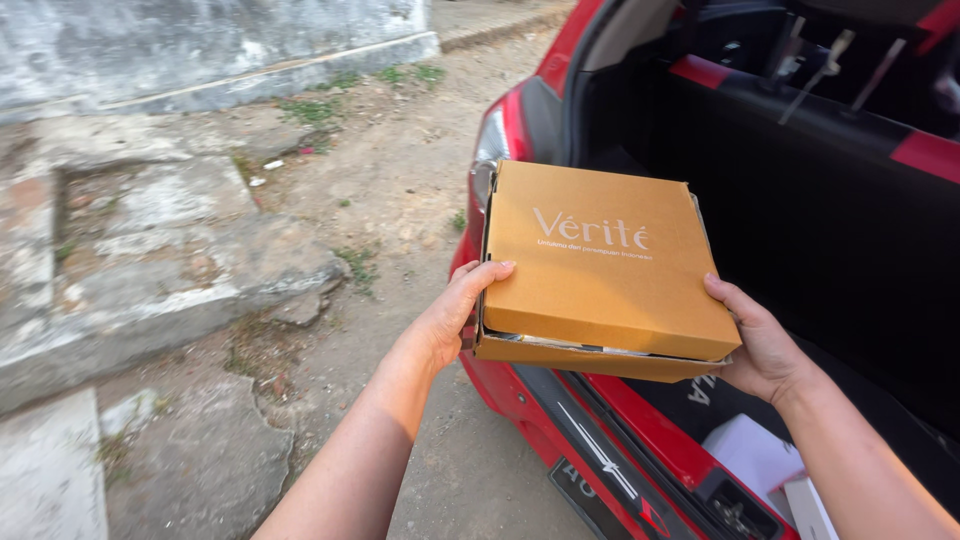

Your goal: The person takes boxes and paper bags out of the open trunk of a red car one at a time and stacks them on the tiled steps in front of the house. They carry each box by hand from the trunk to the steps and reach back into the trunk for the next item.

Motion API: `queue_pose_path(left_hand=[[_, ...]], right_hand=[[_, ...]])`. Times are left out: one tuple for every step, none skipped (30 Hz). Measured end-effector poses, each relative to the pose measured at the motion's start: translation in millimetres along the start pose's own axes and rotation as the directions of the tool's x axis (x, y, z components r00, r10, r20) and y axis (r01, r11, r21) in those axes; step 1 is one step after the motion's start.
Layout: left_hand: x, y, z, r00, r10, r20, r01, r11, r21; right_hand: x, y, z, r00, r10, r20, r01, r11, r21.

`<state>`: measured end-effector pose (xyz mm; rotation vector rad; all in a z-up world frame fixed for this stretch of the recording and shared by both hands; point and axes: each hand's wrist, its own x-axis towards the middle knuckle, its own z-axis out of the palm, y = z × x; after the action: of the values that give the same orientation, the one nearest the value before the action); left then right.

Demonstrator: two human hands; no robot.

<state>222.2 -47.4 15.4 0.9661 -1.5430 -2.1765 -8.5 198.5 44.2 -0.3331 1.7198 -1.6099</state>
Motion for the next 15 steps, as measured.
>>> queue_pose_path(left_hand=[[-4.1,-0.9,-5.3,0.999,0.041,0.011,-0.041,0.999,-0.019],[-8.2,-1.5,-9.9,0.996,0.083,0.021,-0.082,0.996,-0.038],[-13.7,-1.7,-12.9,0.992,0.122,0.030,-0.120,0.991,-0.057],[-20.9,-3.3,-16.3,0.995,0.093,-0.021,-0.094,0.995,-0.044],[-28.6,-6.4,-21.7,0.995,0.068,-0.071,-0.070,0.997,-0.032],[-35.4,-8.6,-25.7,0.992,0.042,-0.121,-0.045,0.999,-0.022],[-40.8,-7.6,-26.1,0.986,0.026,-0.163,-0.031,0.999,-0.030],[-45.4,-6.2,-25.4,0.979,0.009,-0.204,-0.017,0.999,-0.039],[-51.3,-7.3,-28.0,0.968,-0.007,-0.249,-0.007,0.998,-0.055],[-58.3,-9.4,-31.0,0.965,0.003,-0.263,-0.019,0.998,-0.060],[-65.8,-11.0,-31.5,0.960,0.010,-0.280,-0.028,0.998,-0.062],[-73.4,-12.4,-30.8,0.955,0.017,-0.297,-0.038,0.997,-0.064],[-81.3,-14.4,-31.0,0.945,0.013,-0.328,-0.041,0.996,-0.077],[-88.6,-16.2,-30.6,0.933,0.009,-0.359,-0.045,0.995,-0.090],[-95.5,-17.7,-29.1,0.920,0.002,-0.391,-0.047,0.993,-0.104]], right_hand=[[4.2,-1.3,4.7,1.000,0.011,0.028,-0.011,1.000,0.000],[8.0,-2.7,9.3,0.998,0.022,0.055,-0.022,1.000,-0.001],[10.6,-5.2,12.8,0.996,0.038,0.081,-0.038,0.999,-0.003],[13.2,-7.9,16.6,0.991,0.043,0.126,-0.043,0.999,-0.007],[16.4,-9.6,21.7,0.984,0.045,0.171,-0.044,0.999,-0.009],[19.2,-10.9,26.9,0.975,0.047,0.216,-0.046,0.999,-0.012],[21.6,-13.1,31.4,0.974,0.046,0.222,-0.041,0.999,-0.030],[23.6,-15.0,35.9,0.973,0.045,0.228,-0.035,0.998,-0.047],[26.6,-16.4,42.6,0.970,0.044,0.240,-0.028,0.997,-0.070],[29.3,-17.8,48.5,0.963,0.049,0.263,-0.027,0.996,-0.085],[32.3,-19.5,52.5,0.956,0.056,0.289,-0.029,0.995,-0.099],[35.5,-21.8,56.0,0.947,0.064,0.314,-0.030,0.993,-0.112],[38.6,-23.4,61.2,0.934,0.076,0.350,-0.033,0.991,-0.126],[42.0,-25.2,66.2,0.919,0.088,0.384,-0.036,0.990,-0.140],[46.6,-27.3,70.5,0.902,0.104,0.420,-0.041,0.987,-0.155]])
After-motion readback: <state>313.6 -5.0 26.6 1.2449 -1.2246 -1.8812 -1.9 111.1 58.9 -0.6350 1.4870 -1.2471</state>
